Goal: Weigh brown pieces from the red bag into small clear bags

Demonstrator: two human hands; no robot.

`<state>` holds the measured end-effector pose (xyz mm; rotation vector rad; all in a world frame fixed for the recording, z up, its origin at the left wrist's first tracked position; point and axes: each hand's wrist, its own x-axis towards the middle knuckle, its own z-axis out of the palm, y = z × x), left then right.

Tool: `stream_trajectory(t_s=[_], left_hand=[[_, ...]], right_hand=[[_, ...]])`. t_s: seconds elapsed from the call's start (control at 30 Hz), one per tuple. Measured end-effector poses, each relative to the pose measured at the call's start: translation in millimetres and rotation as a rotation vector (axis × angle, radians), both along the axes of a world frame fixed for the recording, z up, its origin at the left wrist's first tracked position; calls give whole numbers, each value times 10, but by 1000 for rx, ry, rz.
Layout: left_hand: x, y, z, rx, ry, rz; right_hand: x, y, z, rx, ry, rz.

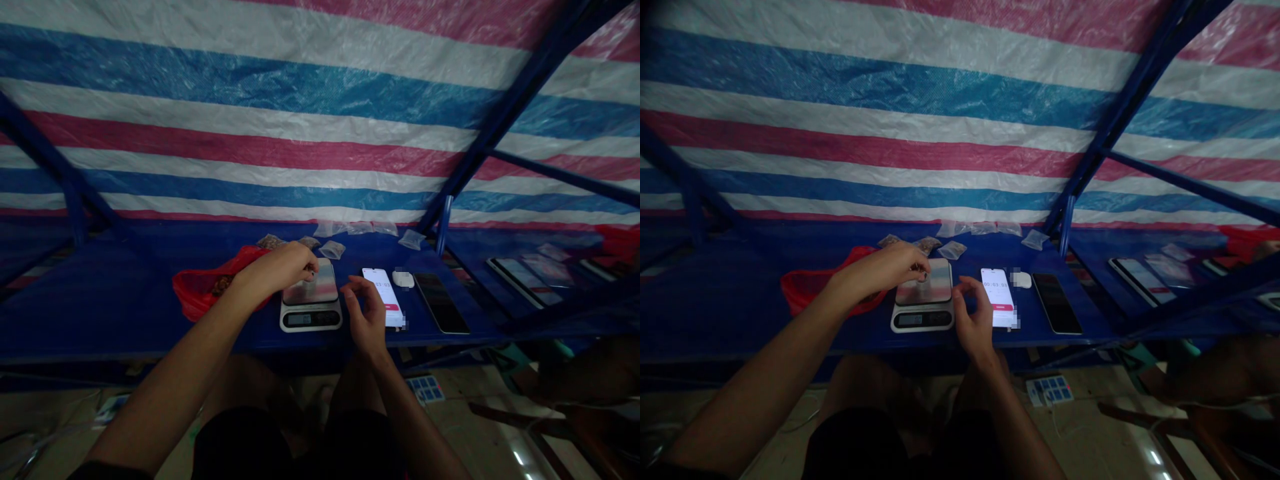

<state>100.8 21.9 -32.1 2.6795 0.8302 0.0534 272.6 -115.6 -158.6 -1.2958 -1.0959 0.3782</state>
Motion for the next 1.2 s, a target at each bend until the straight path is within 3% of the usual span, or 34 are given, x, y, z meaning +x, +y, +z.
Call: stream_trajectory(t_s=[0.3,0.53,0.9,1.03,1.2], left_hand=[[3,-30,39,-67,-98,-61],[11,13,-22,-111,-95,-95],[3,4,17,-99,-91,-25],[15,-11,19,-101,-88,-21],[21,-37,11,-90,-124,-19]], right_hand=[[8,-1,-18,-29,3,5],[10,-6,-8,-36,0,1],[9,2,3,-55,-7,17],[19,28,-45,-74,-100,-59],[16,51,-94,-64,-430,-169]])
